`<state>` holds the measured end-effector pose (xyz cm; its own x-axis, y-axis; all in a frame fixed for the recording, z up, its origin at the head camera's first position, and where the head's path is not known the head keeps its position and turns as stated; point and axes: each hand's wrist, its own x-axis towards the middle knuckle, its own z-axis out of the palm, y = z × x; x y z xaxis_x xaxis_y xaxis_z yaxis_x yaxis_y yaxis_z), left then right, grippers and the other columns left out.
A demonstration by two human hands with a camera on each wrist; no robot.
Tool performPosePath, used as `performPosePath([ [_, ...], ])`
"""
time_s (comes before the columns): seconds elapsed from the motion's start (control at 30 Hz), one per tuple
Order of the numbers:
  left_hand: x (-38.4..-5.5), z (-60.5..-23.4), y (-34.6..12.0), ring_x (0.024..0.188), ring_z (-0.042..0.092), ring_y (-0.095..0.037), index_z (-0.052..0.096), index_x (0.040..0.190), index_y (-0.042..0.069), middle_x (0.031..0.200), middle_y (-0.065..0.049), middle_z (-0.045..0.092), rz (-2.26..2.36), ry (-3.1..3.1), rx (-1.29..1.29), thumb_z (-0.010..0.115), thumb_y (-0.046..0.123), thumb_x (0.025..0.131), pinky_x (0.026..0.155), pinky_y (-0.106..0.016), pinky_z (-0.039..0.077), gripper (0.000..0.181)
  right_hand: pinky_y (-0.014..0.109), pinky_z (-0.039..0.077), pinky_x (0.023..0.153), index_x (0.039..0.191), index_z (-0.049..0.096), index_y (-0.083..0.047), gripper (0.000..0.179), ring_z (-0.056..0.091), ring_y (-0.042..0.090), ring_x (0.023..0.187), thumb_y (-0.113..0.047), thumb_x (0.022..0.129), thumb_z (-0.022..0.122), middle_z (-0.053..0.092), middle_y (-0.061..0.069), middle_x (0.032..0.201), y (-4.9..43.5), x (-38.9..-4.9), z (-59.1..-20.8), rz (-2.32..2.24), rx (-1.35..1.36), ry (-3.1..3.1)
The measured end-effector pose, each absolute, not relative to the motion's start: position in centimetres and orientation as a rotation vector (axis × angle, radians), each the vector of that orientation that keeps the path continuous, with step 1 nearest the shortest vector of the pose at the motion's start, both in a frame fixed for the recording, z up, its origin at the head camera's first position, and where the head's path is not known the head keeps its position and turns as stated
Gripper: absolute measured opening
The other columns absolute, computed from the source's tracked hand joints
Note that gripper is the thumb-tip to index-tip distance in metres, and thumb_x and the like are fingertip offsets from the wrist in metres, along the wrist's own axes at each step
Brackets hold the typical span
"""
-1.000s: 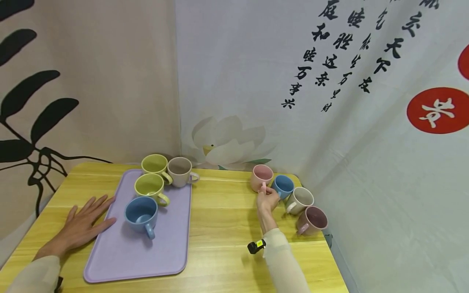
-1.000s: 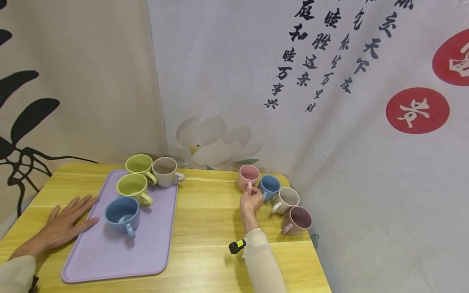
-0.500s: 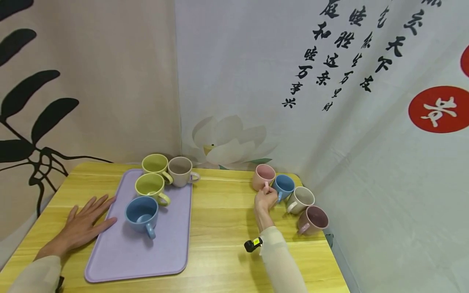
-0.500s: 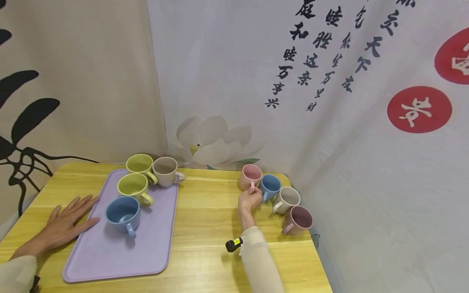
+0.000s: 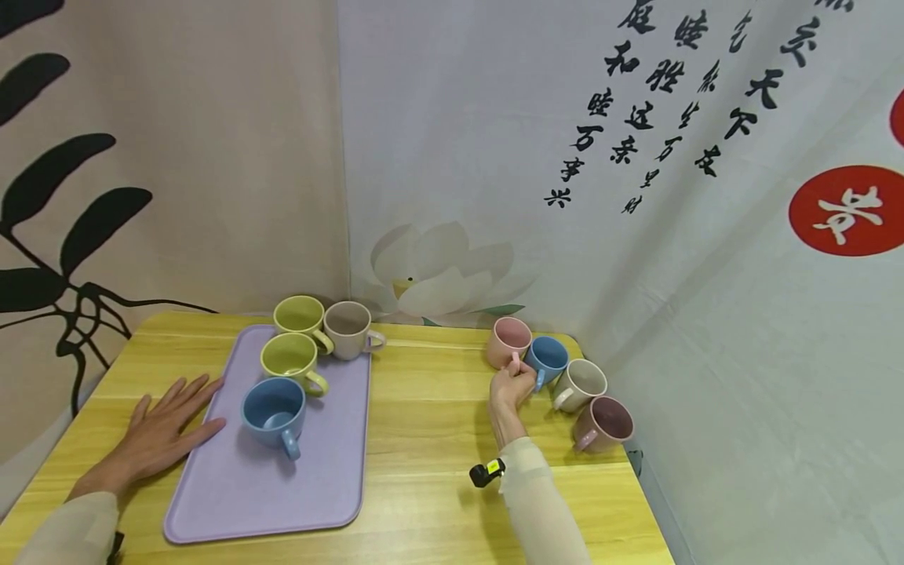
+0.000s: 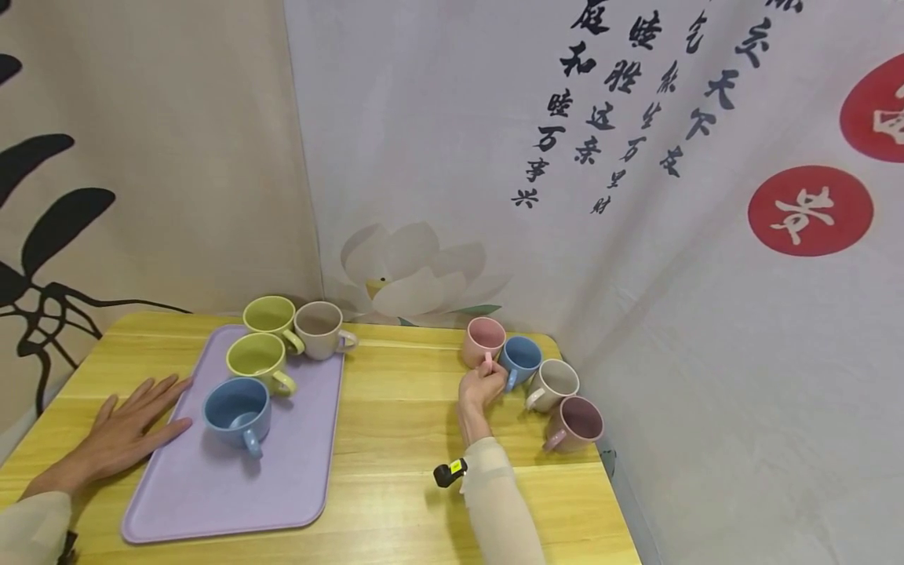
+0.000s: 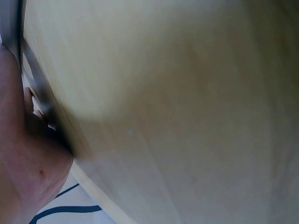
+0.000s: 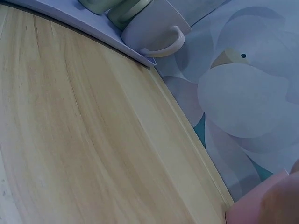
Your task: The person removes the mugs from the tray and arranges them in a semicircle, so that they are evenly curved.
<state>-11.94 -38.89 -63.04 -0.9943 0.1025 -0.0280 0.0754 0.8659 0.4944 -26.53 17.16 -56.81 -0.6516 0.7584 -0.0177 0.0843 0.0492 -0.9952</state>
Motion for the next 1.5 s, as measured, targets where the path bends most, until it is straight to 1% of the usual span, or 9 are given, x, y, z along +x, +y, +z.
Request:
performPosePath([
  [0.23,-11.9,-62.9,-38.9,0.171,-0.004,-0.065,0.018,0.182,0.020,0.186,-0.034,0.014,0.763,2.993,0.147,0.054,0.059,0.115,0.127,-0.087,-0.024,0.086,0.047,0.056,0.104,0.120,0.068,0.007,0.020,0.073,0.041,0.112,-0.011,0.116,0.062,0.075,0.028,0.116,17.5,-26.5,-57.2,1.600,-0.838,-1.837],
  [0.43,-12.0,-63.1,-38.9,0.171,-0.003,-0.066,0.019,0.182,0.020,0.185,-0.034,0.014,0.770,2.993,0.137,0.055,0.060,0.114,0.127,-0.085,-0.026,0.087,0.034,0.052,0.094,0.126,0.068,0.007,0.021,0.072,0.038,0.110,-0.009,0.113,0.064,0.075,0.023,0.113,17.7,-26.1,-57.4,1.602,-0.811,-1.856],
  [0.53,-12.0,-63.0,-38.9,0.171,-0.005,-0.066,0.018,0.182,0.020,0.186,-0.034,0.012,0.775,2.978,0.133,0.054,0.061,0.115,0.127,-0.085,-0.027,0.087,0.032,0.052,0.095,0.130,0.066,0.005,0.025,0.070,0.035,0.111,-0.010,0.111,0.068,0.073,0.020,0.114,17.9,-25.9,-57.7,1.616,-0.792,-1.867],
  [0.83,-12.0,-63.1,-39.0,0.171,-0.007,-0.066,0.017,0.182,0.020,0.186,-0.034,0.010,0.788,2.957,0.142,0.053,0.062,0.115,0.126,-0.086,-0.027,0.088,0.051,0.053,0.119,0.151,0.055,0.003,0.056,0.067,0.039,0.133,-0.018,0.105,0.077,0.070,0.025,0.139,18.1,-25.0,-58.1,1.687,-0.711,-1.942],
  [1.0,-12.0,-63.1,-39.0,0.171,-0.006,-0.066,0.017,0.182,0.020,0.186,-0.034,0.011,0.788,2.962,0.145,0.053,0.062,0.114,0.126,-0.086,-0.027,0.088,0.055,0.046,0.129,0.159,0.051,0.005,0.067,0.061,0.041,0.148,-0.021,0.104,0.077,0.065,0.027,0.154,18.2,-24.3,-58.2,1.672,-0.633,-1.983],
  [1.13,-12.1,-63.1,-39.0,0.171,-0.007,-0.065,0.017,0.182,0.021,0.186,-0.034,0.010,0.788,2.966,0.147,0.053,0.062,0.115,0.126,-0.085,-0.028,0.087,0.056,0.037,0.137,0.165,0.045,0.004,0.072,0.052,0.042,0.159,-0.023,0.106,0.078,0.056,0.028,0.167,18.3,-23.3,-57.9,1.654,-0.539,-2.022],
  [1.3,-12.1,-63.2,-39.1,0.171,-0.007,-0.065,0.017,0.182,0.020,0.187,-0.033,0.010,0.785,2.961,0.151,0.054,0.062,0.115,0.126,-0.085,-0.028,0.087,0.059,0.032,0.139,0.169,0.042,-0.001,0.076,0.046,0.041,0.163,-0.026,0.107,0.079,0.050,0.025,0.173,18.3,-21.8,-57.3,1.621,-0.440,-2.058],
  [1.4,-12.1,-63.3,-39.1,0.171,-0.008,-0.065,0.016,0.183,0.020,0.186,-0.034,0.009,0.783,2.958,0.152,0.053,0.062,0.115,0.126,-0.085,-0.028,0.088,0.066,0.035,0.134,0.168,0.044,-0.001,0.074,0.051,0.045,0.157,-0.025,0.107,0.078,0.054,0.025,0.169,18.1,-21.0,-56.9,1.575,-0.342,-2.069],
  [1.5,-12.1,-63.3,-39.1,0.171,-0.007,-0.065,0.016,0.183,0.021,0.186,-0.034,0.010,0.774,2.966,0.150,0.053,0.062,0.115,0.126,-0.086,-0.027,0.087,0.069,0.036,0.133,0.167,0.046,0.001,0.072,0.053,0.046,0.154,-0.023,0.108,0.078,0.055,0.023,0.168,17.4,-20.2,-56.3,1.547,-0.237,-2.082],
])
